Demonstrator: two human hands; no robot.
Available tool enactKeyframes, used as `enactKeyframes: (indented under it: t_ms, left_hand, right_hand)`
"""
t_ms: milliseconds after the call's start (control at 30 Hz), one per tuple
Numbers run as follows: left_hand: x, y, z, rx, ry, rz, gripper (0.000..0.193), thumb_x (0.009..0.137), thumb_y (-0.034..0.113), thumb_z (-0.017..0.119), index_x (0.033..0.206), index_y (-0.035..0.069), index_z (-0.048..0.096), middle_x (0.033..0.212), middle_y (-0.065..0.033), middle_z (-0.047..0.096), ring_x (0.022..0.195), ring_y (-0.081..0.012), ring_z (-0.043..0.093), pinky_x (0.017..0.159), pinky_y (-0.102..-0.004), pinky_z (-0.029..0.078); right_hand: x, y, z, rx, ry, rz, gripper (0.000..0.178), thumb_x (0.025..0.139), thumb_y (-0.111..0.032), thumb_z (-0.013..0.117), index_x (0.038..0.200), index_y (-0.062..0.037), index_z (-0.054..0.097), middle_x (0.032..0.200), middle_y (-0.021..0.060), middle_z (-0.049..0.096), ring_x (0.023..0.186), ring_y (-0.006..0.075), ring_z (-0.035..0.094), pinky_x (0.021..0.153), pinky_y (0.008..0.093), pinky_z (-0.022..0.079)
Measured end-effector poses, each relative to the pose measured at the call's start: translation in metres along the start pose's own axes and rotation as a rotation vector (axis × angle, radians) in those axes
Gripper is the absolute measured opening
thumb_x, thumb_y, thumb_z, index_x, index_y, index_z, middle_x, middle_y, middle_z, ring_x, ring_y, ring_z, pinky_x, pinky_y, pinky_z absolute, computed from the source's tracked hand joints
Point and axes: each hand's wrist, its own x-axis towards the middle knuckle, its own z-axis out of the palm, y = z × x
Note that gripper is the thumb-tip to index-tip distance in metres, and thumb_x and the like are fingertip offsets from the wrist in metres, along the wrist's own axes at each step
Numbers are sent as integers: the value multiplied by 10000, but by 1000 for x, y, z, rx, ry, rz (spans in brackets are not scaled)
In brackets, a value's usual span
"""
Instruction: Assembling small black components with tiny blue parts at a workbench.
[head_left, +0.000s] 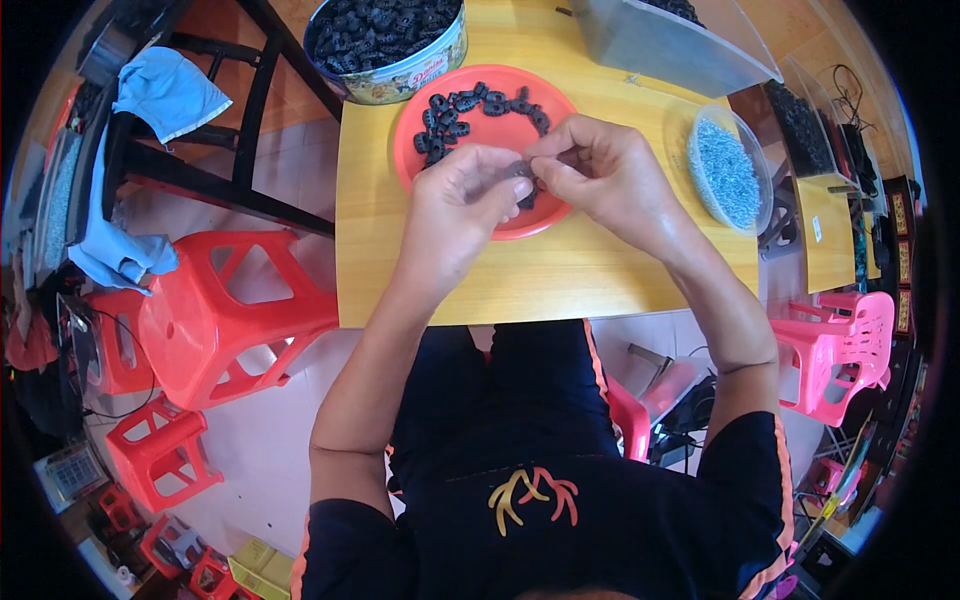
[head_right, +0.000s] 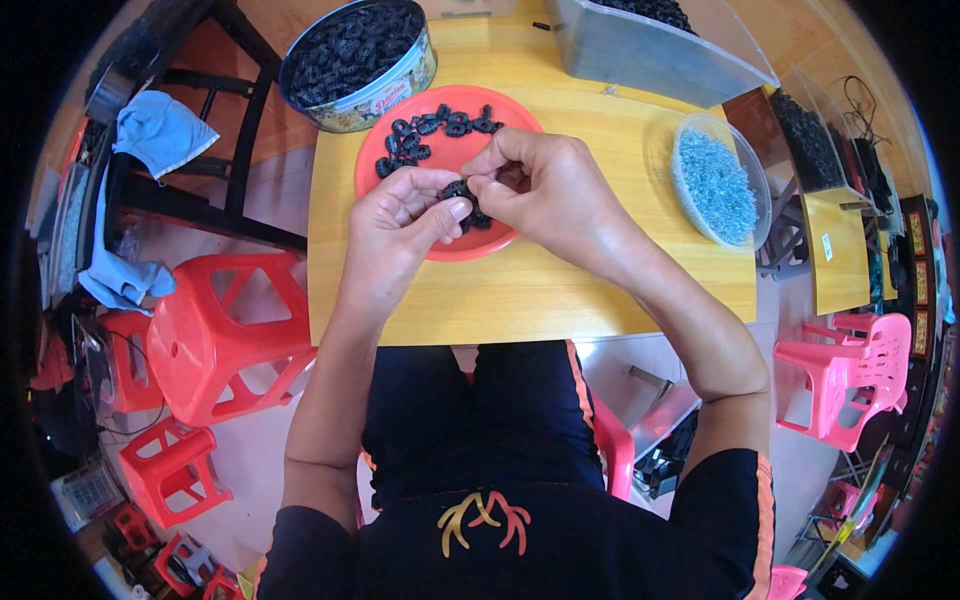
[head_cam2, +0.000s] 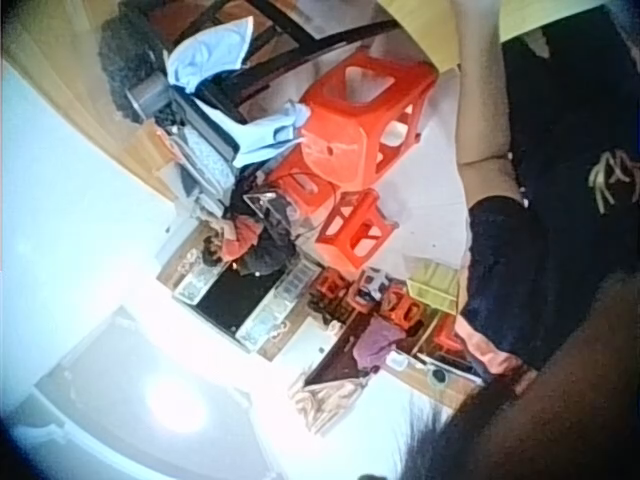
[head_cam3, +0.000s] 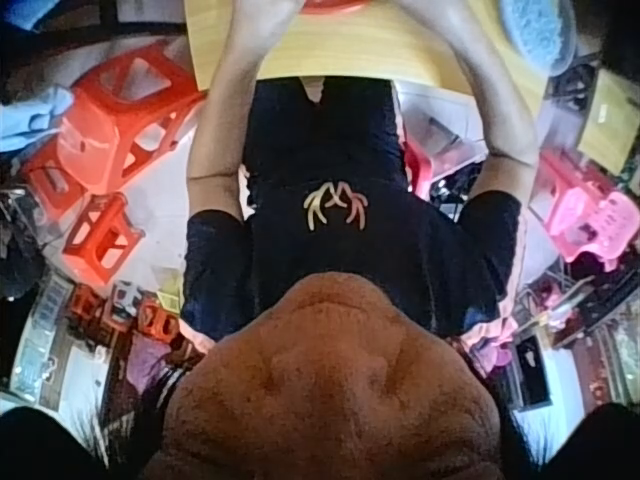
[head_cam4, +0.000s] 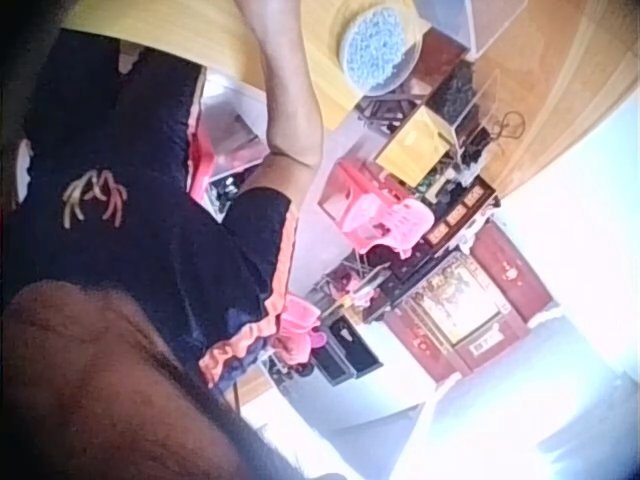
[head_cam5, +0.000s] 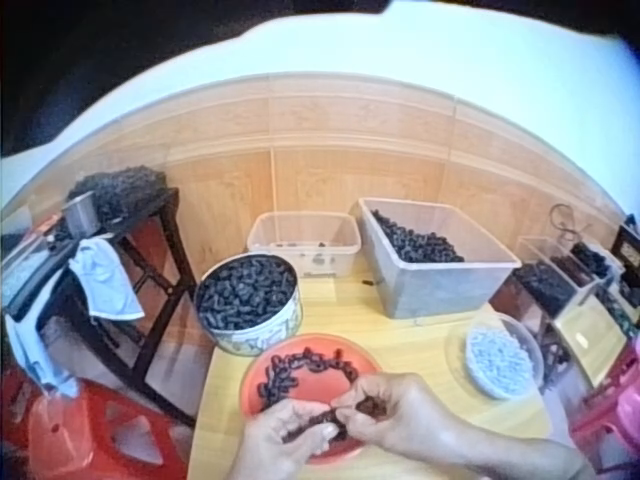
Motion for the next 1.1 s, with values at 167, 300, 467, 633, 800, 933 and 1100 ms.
enactKeyframes:
  t_ms: [167,300,467,633,800,933,1100]
  left_hand:
    - [-3,3,1,101,12,15,126,853,-2,627,976,-29,629,811,-40,657,681,-61,565,623,-219,487]
    - [-2,-2,-2,174,3,30,119,851,-1,628,966,-30,633,803,-43,659,672,-62,567,611,-221,486]
    - [0,-5,-11,10,-43,48,118,857,4,634,972,-22,635,807,-51,663,647,-74,572,597,-229,489]
    - [-1,-1,-14,-81,-118,21,117,848,1,649,962,-20,635,802,-57,662,626,-77,571,585,-221,482]
    - [1,-4,-9,69,-108,1,93,841,1,654,931,-19,637,795,-57,661,628,-76,573,577,-225,477]
    - [2,-5,-7,119,-80,-17,131,843,-11,659,970,-15,628,776,-48,644,623,-76,570,573,-216,470]
    - [2,-5,-12,-77,-109,-14,96,829,14,672,918,-11,647,737,-47,646,606,-80,569,561,-228,467]
  right_hand:
    - [0,-3,-2,-111,-17,-47,72,876,-5,603,933,37,618,843,36,649,798,80,615,733,224,506]
    - [1,-4,2,-372,17,-188,58,842,-30,626,859,26,627,774,44,659,691,99,605,647,259,506]
    - [3,6,-8,121,-104,-1,68,860,-35,630,898,21,632,845,59,669,776,102,626,712,245,508]
    - [2,7,-11,249,-185,46,76,872,-19,625,934,24,634,887,69,676,831,104,636,753,234,508]
    - [-1,8,-5,-6,-94,-4,44,855,-43,616,846,-6,638,807,34,656,745,80,606,679,237,498]
    - [0,2,-4,-143,-77,16,44,854,-37,615,851,3,635,802,35,655,742,74,601,672,239,494]
    - [2,2,-10,194,-160,84,42,858,-24,613,846,15,620,806,44,654,775,82,615,726,235,504]
